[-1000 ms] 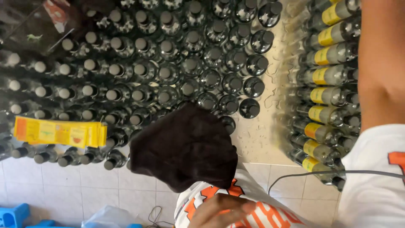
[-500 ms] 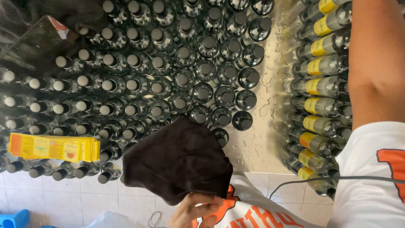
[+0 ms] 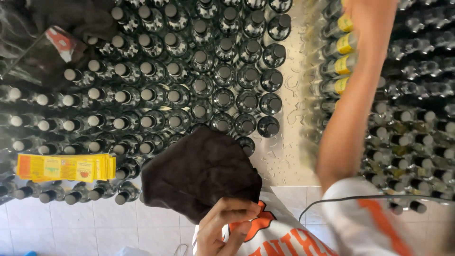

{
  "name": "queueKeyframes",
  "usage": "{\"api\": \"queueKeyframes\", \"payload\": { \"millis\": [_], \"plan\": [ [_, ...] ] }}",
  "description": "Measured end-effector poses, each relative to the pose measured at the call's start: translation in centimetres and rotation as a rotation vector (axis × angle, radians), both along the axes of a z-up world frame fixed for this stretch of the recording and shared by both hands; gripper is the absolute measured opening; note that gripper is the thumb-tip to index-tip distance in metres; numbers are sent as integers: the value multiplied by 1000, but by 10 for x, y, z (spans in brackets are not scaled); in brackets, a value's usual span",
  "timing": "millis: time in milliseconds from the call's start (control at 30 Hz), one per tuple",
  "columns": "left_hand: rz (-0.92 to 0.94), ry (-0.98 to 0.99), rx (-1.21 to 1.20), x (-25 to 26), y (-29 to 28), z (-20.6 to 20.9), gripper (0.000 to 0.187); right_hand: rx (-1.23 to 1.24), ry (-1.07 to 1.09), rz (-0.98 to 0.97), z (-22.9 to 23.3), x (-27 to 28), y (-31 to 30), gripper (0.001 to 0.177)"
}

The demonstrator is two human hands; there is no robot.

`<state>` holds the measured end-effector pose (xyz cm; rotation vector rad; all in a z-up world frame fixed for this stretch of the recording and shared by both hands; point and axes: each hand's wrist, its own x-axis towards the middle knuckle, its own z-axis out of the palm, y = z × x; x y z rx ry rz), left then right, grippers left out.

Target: Cleaning a shoe sole and plastic bottles with a cloth before manually peeling and applying adhesive labels to the bottles.

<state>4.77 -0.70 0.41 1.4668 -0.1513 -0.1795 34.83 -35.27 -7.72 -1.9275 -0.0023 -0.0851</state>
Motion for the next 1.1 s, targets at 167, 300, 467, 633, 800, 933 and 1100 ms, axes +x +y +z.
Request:
{"api": "queueKeyframes", "payload": {
  "millis": [167,300,467,633,800,933,1100],
  "plan": [
    [-53,25,-67,1,22,10,8,-249,296,235,9,-155,26,39],
    [-73,134,-40,5,47,22,27,-373,272,267,-72,-215,57,83],
    [-169,17,171,5,82,22,16,-121,150,-137,-140,-229,108,77],
    [0,-329,621,-1,121,-14,25,-55,-33,-279,-157,-239,123,74],
    [168,-354,823,-8,169,-59,28,21,-178,-463,-86,-279,136,67],
    [167,-367,957,3,189,-78,46,-160,-320,-518,7,-305,164,74],
    [134,-463,1055,24,202,-95,63,-210,-358,-484,62,-308,204,65]
  ]
}}
